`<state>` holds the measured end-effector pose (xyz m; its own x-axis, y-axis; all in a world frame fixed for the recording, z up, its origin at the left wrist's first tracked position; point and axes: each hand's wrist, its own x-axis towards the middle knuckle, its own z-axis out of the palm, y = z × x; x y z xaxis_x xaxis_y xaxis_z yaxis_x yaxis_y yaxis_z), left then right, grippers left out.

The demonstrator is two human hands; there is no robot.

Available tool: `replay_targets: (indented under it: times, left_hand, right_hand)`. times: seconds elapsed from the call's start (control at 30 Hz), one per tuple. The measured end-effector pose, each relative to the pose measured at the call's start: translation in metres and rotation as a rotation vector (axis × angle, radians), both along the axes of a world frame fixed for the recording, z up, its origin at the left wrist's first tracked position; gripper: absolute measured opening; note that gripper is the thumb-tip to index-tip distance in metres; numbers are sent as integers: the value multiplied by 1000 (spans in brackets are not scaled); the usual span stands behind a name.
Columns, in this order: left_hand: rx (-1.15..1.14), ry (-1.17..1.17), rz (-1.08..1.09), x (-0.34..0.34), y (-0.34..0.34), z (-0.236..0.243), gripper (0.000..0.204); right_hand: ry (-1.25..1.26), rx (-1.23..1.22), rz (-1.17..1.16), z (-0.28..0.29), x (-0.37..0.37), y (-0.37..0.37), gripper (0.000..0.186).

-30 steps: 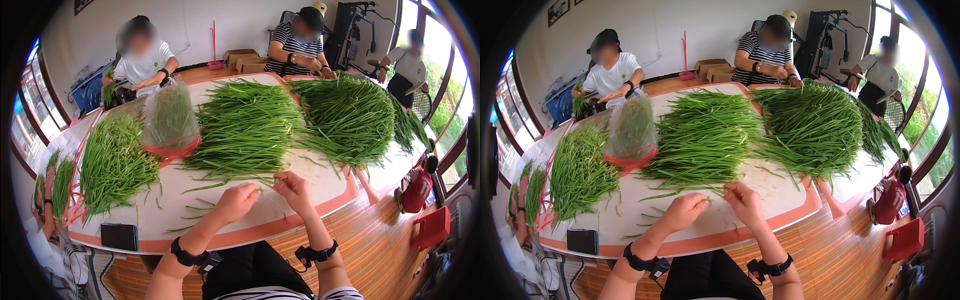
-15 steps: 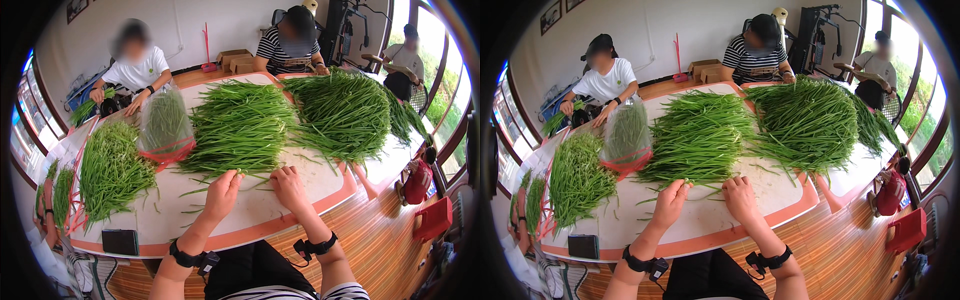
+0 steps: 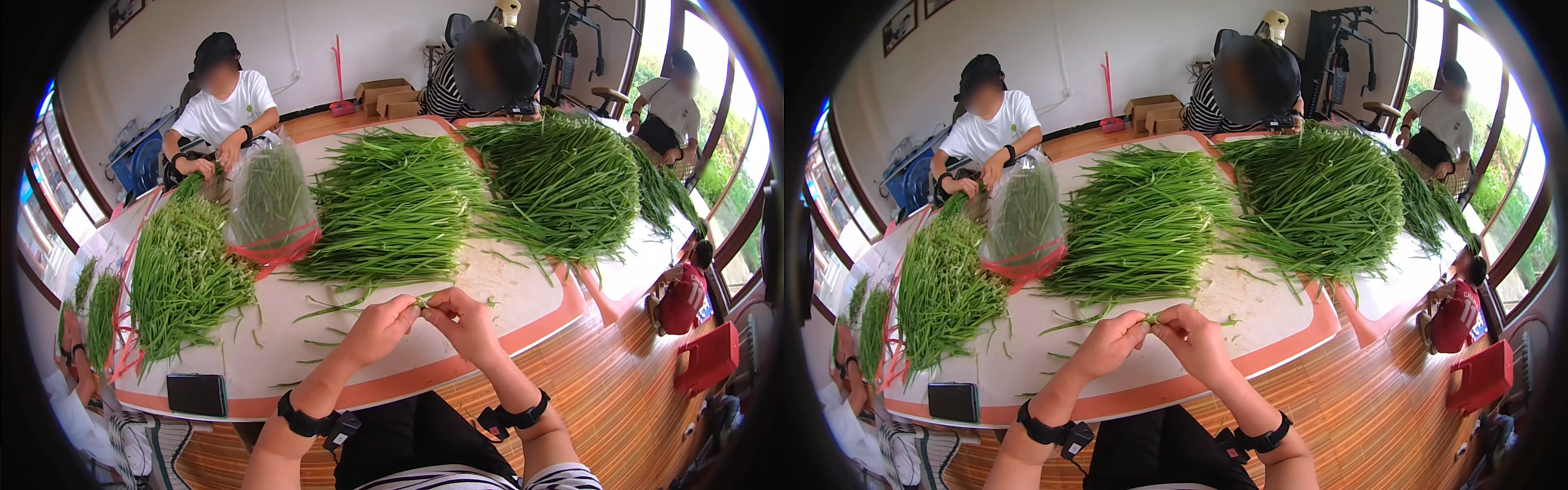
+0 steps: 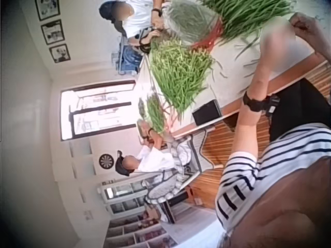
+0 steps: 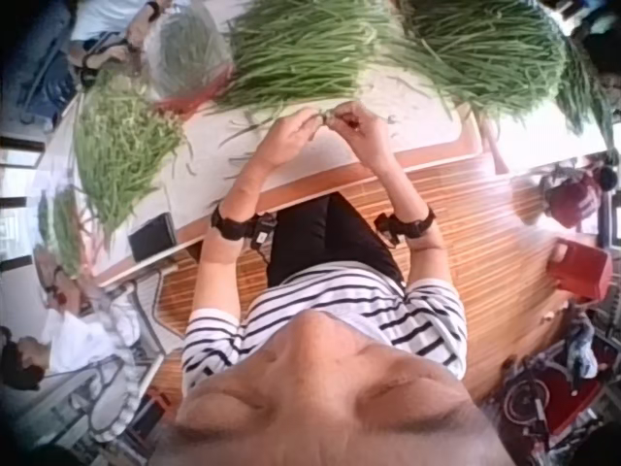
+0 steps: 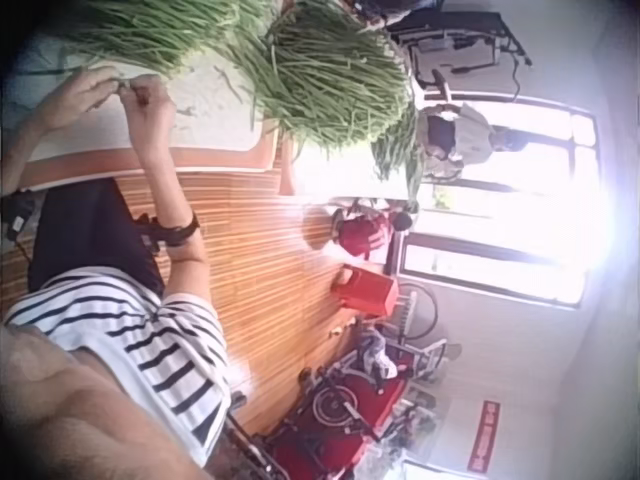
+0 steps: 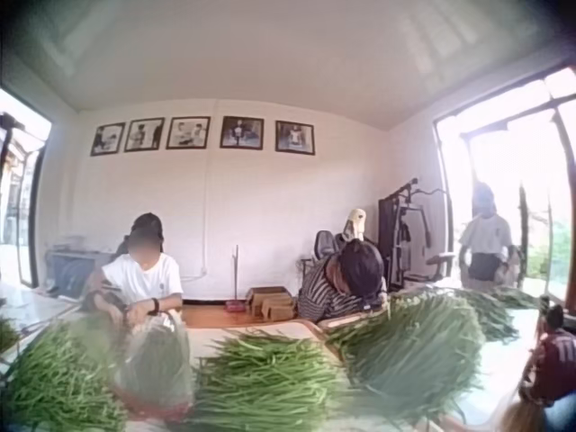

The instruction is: The person trims long green vegetables by hand, snapping off ends and placing trimmed pieces into a pile. They handle the vegetables one at a time and occasionally adjust the pile on the table.

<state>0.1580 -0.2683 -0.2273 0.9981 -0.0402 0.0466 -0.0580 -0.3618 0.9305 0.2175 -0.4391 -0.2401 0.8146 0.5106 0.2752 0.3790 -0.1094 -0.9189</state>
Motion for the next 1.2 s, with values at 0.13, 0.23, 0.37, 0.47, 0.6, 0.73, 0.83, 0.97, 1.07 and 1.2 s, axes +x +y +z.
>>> replay_targets:
  times: [0.13, 0.23, 0.37, 0.47, 0.6, 0.73, 0.83, 0.97, 1.07, 1.2]
  left_hand:
    - [48, -24, -33, -2, 2, 2, 20]
    - [90, -23, -72, 0, 4, -1, 20]
    - [106, -72, -12, -1, 2, -2, 20]
    - [62, -179, 62, 3, 5, -9, 21]
    - [60, -134, 119, 2, 3, -3, 22]
    - [11, -80, 141, 4, 5, -2, 22]
    - [62, -218, 183, 7, 7, -10, 21]
    - [196, -424, 162, 9, 4, -17, 20]
    - [90, -202, 68, 5, 0, -15, 18]
    - [-7, 43, -41, 6, 3, -6, 20]
  right_hand:
    - [228, 187, 64, -6, 1, 1, 17]
    - [250, 166, 93, -10, 5, -1, 19]
    - [185, 110, 1, -12, 22, -6, 15]
    - [-224, -143, -282, -14, 44, -15, 12]
    - [-490, -418, -202, -12, 48, -17, 10]
    - [-564, -456, -176, -18, 53, -13, 7]
    - [-593, -439, -171, -15, 49, -10, 5]
    - [-519, -339, -52, 0, 13, -6, 5]
    - [-543, -244, -4, 2, 2, -1, 5]
    - [-555, -191, -69, 6, 1, 1, 5]
